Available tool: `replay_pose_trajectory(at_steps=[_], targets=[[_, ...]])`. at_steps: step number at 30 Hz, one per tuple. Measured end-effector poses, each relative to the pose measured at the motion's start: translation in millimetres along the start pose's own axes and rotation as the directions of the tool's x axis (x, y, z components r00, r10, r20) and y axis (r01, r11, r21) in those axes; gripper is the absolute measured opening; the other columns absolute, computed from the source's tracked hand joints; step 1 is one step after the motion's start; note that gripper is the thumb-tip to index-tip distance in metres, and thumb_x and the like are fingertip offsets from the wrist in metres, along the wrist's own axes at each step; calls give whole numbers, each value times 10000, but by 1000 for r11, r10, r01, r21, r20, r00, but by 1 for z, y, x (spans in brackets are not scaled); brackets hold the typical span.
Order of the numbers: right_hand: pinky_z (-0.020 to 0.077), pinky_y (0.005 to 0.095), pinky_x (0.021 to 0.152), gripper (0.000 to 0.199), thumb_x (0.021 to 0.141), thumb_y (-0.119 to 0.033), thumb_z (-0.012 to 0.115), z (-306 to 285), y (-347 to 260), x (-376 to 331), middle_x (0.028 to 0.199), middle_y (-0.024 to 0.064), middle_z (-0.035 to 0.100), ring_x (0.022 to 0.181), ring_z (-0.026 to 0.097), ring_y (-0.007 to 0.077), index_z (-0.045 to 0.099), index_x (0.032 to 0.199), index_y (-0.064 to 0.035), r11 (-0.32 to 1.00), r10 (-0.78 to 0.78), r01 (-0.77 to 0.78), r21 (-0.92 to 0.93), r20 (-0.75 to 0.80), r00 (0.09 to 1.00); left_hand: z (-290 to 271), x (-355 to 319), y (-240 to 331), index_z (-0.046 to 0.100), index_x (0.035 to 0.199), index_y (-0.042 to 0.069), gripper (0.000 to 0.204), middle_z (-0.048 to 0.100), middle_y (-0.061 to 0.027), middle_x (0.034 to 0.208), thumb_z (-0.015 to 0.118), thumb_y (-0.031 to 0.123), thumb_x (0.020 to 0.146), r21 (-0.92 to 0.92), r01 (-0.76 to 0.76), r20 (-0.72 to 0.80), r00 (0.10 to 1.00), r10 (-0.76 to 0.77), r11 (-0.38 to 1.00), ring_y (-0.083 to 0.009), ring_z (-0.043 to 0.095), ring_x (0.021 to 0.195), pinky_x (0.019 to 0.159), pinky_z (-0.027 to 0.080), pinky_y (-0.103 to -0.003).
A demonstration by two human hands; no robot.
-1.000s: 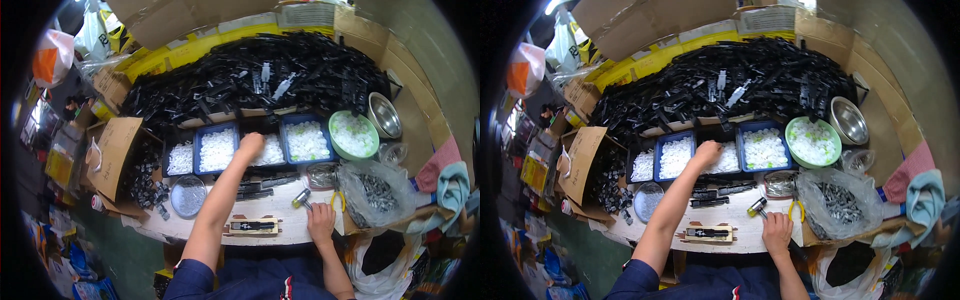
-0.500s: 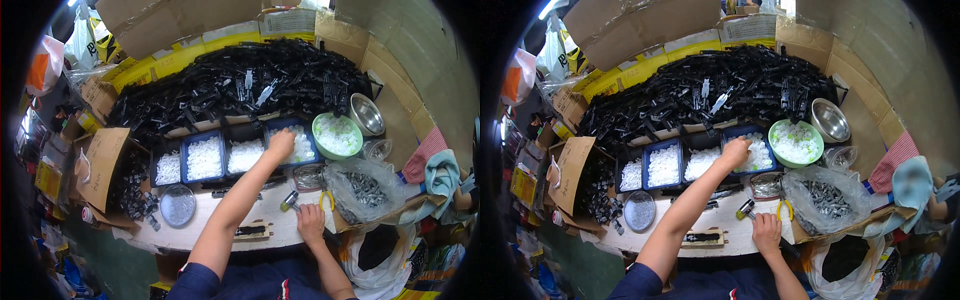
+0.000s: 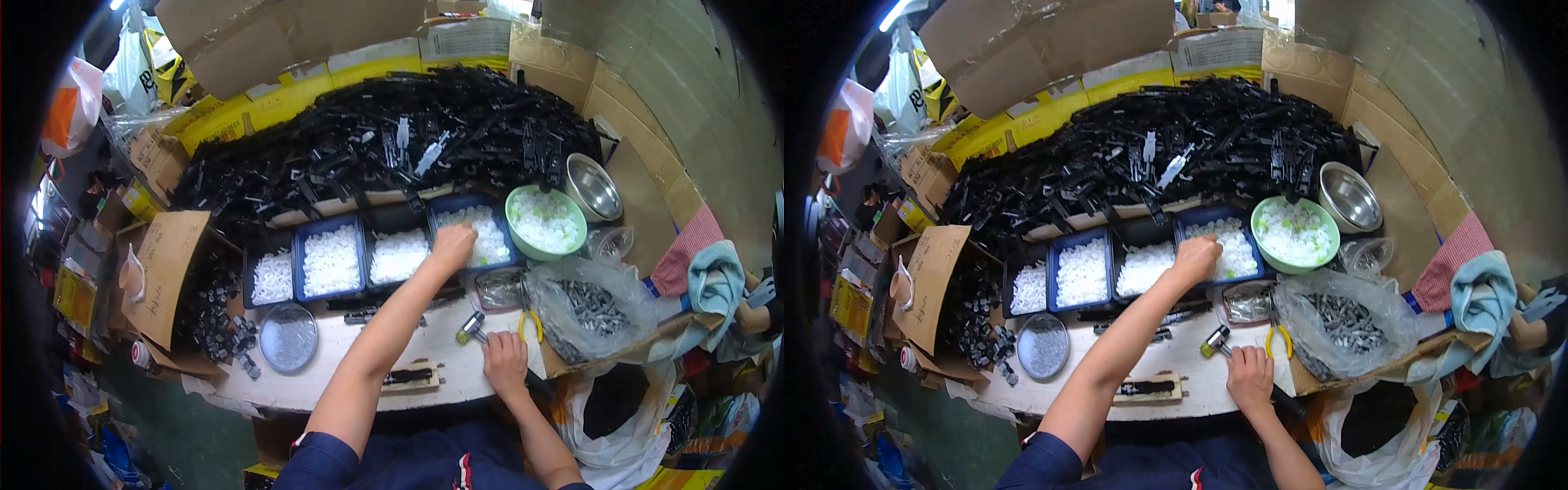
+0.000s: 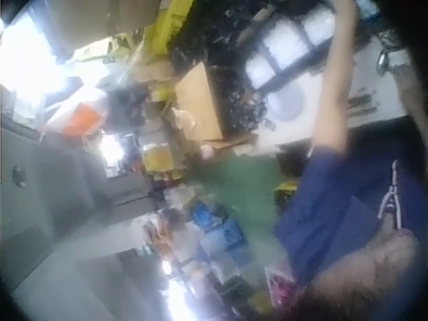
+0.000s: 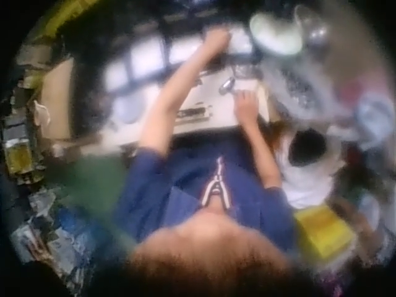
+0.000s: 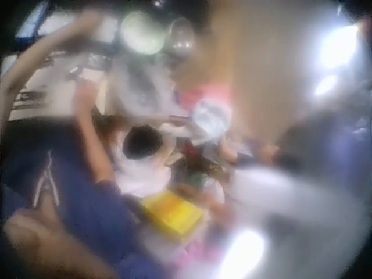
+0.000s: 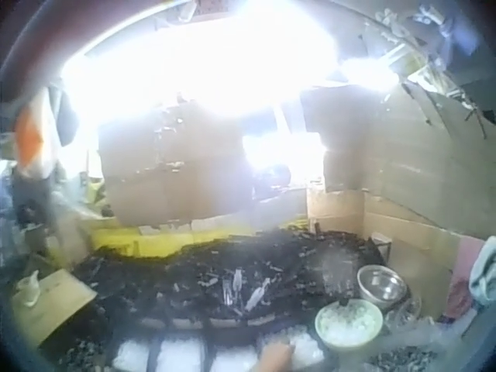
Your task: The person assembles black plastic housings and white plastic pins using a wooden jig, hammer, and pliers at a factory workbench.
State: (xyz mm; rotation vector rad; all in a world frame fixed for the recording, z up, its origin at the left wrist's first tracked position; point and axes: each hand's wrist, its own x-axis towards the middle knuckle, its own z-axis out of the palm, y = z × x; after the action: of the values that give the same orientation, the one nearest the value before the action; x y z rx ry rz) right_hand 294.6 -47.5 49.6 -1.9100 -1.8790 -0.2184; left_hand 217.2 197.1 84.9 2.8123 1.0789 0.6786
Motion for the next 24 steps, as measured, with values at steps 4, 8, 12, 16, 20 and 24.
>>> replay_pose_trajectory(at_steps=[4, 8, 12, 16, 20, 24], targets=[[363, 352, 666, 199, 728, -174, 604, 1, -1, 2, 809, 56, 498, 793, 471, 230, 546, 894, -80, 1000, 0, 1, 15, -40, 999, -8, 2, -1, 608, 700, 33, 84, 570, -138, 749, 530, 59, 684, -51, 34, -50, 998, -36, 998, -337, 592, 709, 609, 474, -431], [363, 352, 664, 201, 728, -171, 605, 0, -6, -2, 819, 56, 505, 791, 471, 231, 549, 898, -79, 1000, -22, 23, 14, -33, 999, -14, 1, -6, 587, 719, -6, 95, 577, -131, 744, 524, 54, 758, -398, 189, -171, 946, -275, 898, -247, 626, 666, 523, 482, -376], [358, 361, 661, 184, 731, -176, 608, -6, 1, -11, 822, 53, 514, 801, 477, 232, 571, 886, -84, 993, -42, 42, 107, -9, 999, -50, -19, 12, 541, 750, -24, 86, 593, -123, 756, 486, 24, 794, -930, 352, 257, 828, -499, 104, -185, 632, 632, 456, 509, -284], [346, 376, 657, 109, 745, -188, 609, -9, 11, -6, 784, 54, 524, 801, 492, 234, 612, 806, -97, 972, -36, 10, 235, 108, 993, -75, -73, 19, 504, 846, -23, 55, 587, -132, 770, 489, 8, 804, -941, 194, 313, 810, -495, -278, -212, 626, 646, 534, 544, -304], [348, 402, 683, 120, 769, -206, 584, -5, 21, 49, 807, 61, 535, 806, 497, 246, 610, 815, -99, 995, -41, 45, 86, -54, 998, -86, -124, 23, 535, 965, -38, 146, 595, -139, 832, 484, -13, 830, -862, 153, 397, 796, -456, -484, -208, 622, 715, 639, 550, -312], [378, 414, 727, 130, 750, -185, 585, 2, 21, 97, 884, 79, 568, 873, 517, 256, 609, 841, -97, 990, 25, -10, -143, 101, 995, -104, -167, 26, 573, 944, -37, 137, 610, -136, 872, 532, -13, 815, -853, 132, 395, 797, -457, -505, -210, 630, 765, 691, 546, -303]])
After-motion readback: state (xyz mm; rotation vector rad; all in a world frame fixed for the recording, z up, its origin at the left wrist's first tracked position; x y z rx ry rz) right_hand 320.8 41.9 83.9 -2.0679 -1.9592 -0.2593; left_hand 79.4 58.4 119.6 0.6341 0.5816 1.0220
